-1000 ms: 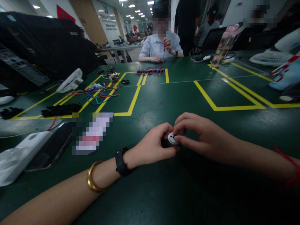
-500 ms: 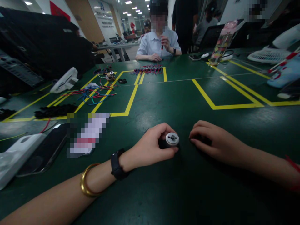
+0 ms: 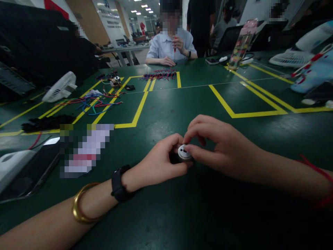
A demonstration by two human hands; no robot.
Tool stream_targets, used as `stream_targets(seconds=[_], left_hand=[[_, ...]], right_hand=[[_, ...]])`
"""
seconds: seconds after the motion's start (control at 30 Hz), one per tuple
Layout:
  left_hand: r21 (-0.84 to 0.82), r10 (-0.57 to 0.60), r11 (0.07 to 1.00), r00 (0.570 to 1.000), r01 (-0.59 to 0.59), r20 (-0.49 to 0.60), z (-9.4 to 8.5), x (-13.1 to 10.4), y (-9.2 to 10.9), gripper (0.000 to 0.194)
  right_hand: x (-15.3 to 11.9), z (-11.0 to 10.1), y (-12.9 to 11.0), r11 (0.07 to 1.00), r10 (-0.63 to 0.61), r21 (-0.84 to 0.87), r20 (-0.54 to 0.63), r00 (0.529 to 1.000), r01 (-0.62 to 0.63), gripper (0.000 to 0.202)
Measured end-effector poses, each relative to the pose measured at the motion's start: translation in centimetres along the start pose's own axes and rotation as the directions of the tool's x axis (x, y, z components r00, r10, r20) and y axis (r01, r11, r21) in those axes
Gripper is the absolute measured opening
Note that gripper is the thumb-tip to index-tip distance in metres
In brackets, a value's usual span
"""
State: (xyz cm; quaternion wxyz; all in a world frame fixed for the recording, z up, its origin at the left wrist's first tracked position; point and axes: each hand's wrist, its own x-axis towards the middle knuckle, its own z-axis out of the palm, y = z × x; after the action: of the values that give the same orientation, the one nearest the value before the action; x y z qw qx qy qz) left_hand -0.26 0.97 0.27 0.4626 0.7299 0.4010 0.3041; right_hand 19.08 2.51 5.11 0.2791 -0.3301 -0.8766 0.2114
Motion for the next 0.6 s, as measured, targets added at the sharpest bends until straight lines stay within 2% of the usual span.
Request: stream_targets(seconds=[0.1,0.27,0.37,0.47,0.6], left_hand=[[-0.016,-0.017,1.000,1.000,0.017,0.009,-0.1,0.0,0.2,0.025],[-0.001,-0.018,1.000,0.999,0.018,0.026,-0.3,0.0,0.4,0.027],[0.008,-0.018,1.000,1.000,0.018,0.025,-0.4,0.0,0.4,0.028],[0.009,-0.016,1.000,1.000,0.016,0.023,-0.4,0.0,0.3,0.029],[0.018,-0.023,1.000,0.999,0.023,0.027,-0.5,-0.1,0.5,0.028]], right_hand=[[-0.8,-0.3,0.7,1.000,0.029,-0.008,-0.075,0.997,-0.030,0.005],[-3.3,0.8,3.1,0.987,0.064,-0.152,0.144,0.988,-0.041,0.012],[-4.0,1.5,3.7,0.981,0.044,-0.195,0.178,0.983,-0.009,0.014],[-4.0,1.4,3.7,0.990,0.060,-0.132,0.166,0.984,-0.038,0.020],[-4.0,0.9,3.6,0.990,0.140,-0.025,0.127,0.982,-0.138,0.027]])
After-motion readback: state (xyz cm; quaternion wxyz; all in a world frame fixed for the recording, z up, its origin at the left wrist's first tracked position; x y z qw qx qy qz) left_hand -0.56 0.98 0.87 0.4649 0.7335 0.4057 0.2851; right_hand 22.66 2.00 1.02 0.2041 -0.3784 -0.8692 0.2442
